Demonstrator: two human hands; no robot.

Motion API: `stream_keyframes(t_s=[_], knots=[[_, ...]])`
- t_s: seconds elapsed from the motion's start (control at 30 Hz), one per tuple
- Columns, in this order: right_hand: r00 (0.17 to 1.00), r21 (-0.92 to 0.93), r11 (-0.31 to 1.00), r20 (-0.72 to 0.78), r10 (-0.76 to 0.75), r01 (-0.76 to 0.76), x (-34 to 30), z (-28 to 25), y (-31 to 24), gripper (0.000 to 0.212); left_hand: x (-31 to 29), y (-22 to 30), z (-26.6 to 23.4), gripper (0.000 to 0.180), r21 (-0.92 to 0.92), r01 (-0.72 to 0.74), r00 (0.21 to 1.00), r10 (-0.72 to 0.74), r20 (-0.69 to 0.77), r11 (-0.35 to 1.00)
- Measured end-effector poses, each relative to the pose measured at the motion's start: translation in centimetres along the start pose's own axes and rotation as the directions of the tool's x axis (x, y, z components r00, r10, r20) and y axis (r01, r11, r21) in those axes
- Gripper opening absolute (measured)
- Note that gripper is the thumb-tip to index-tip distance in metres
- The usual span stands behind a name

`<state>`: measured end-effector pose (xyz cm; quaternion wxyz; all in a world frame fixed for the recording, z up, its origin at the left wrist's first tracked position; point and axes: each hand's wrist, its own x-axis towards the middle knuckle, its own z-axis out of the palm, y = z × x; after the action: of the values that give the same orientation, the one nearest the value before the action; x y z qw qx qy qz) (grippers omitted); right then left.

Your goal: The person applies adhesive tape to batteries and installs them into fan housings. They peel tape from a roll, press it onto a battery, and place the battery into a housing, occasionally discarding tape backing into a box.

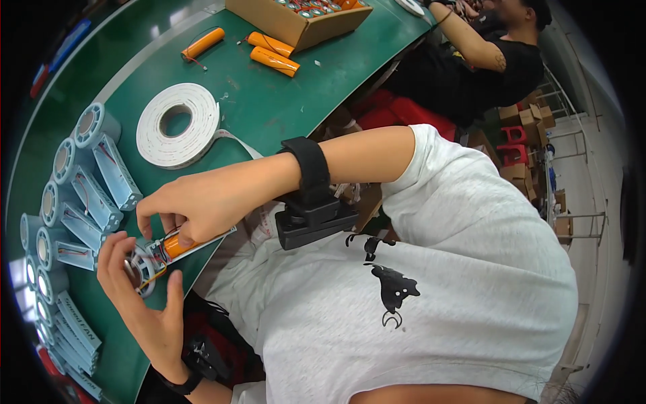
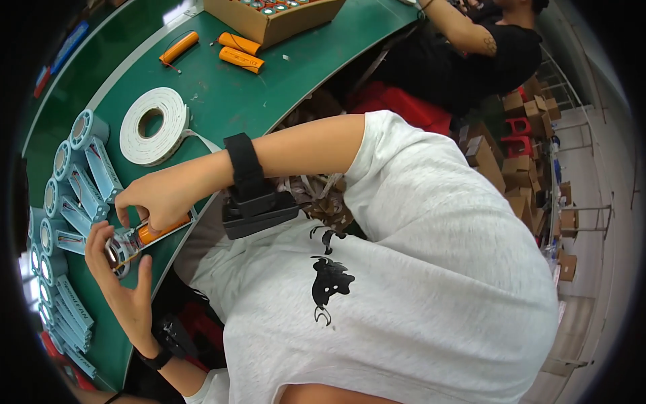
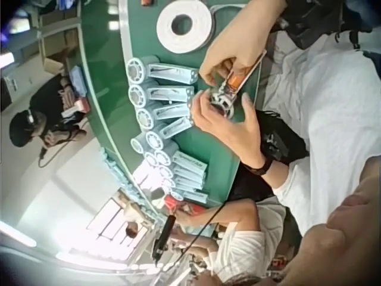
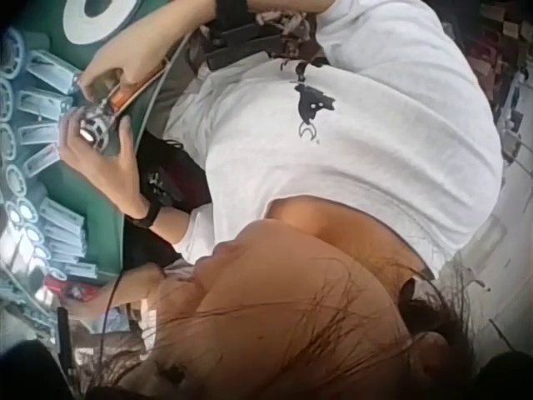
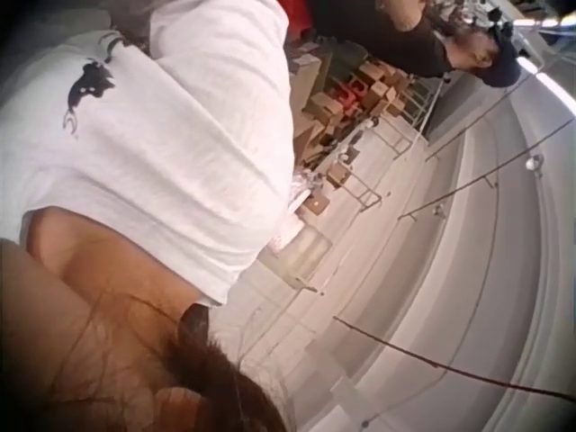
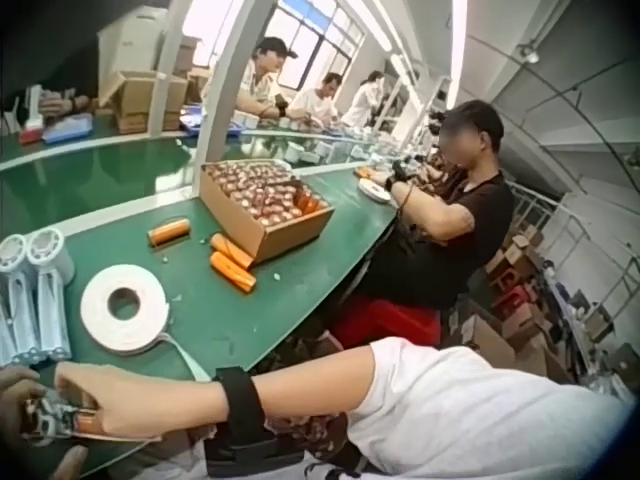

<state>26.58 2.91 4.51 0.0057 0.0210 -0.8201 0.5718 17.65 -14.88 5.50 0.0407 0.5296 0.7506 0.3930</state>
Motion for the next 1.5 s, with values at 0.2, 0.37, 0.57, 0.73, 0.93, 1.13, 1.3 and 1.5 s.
stream_keyframes(t_s=[0.2, 0.37, 0.57, 0.73, 0.93, 1.13, 1.3, 1.5], knots=[[0.996, -0.072, 0.997, 0.084, -0.016, 0.022, -0.1, -0.4, 0.6, 0.037, 0.8, -0.1, -0.7, 0.058, 0.311, -0.154, 0.978, 0.099, 0.185, 0.938], [0.995, 0.084, 0.996, 0.094, -0.042, 0.034, -2.9, -0.9, 1.7, 0.033, 2.9, 3.1, -2.8, 0.054, 0.39, -0.244, 0.949, 0.136, 0.286, 0.888], [0.918, 0.08, 0.976, -0.362, -0.162, 0.204, -3.2, -2.8, -0.6, 0.03, 9.5, 5.2, -4.8, 0.054, 0.492, -0.422, 0.905, 0.33, 0.267, 0.761], [0.813, -0.192, 0.981, -0.569, -0.12, 0.01, -0.5, -15.1, 0.6, 0.023, 24.3, 0.6, -1.6, 0.043, 0.358, -0.568, 0.823, 0.519, 0.231, 0.741], [0.856, -0.782, 0.397, -0.517, 0.015, -0.48, 3.2, -16.9, 6.6, 0.023, 37.1, -15.7, -2.3, 0.045, 0.511, -0.284, 0.928, 0.099, 0.359, 0.811], [0.915, -0.423, 0.891, -0.403, -0.024, -0.163, 1.2, -18.6, 5.6, 0.026, 33.1, -12.6, 1.9, 0.073, 0.609, -0.483, 0.876, 0.333, 0.35, 0.629], [0.875, 0.352, 0.891, -0.475, -0.093, 0.287, -4.5, -15.3, 2.6, 0.04, 14.8, 2.4, 1.7, 0.069, 0.364, -0.509, 0.753, 0.198, 0.628, 0.78], [0.776, -0.07, 0.956, -0.603, 0.188, -0.286, -9.1, -6.8, 3.6, 0.04, 10.8, 2.0, 5.2, 0.063, 0.375, -0.373, 0.821, 0.114, 0.559, 0.849]])
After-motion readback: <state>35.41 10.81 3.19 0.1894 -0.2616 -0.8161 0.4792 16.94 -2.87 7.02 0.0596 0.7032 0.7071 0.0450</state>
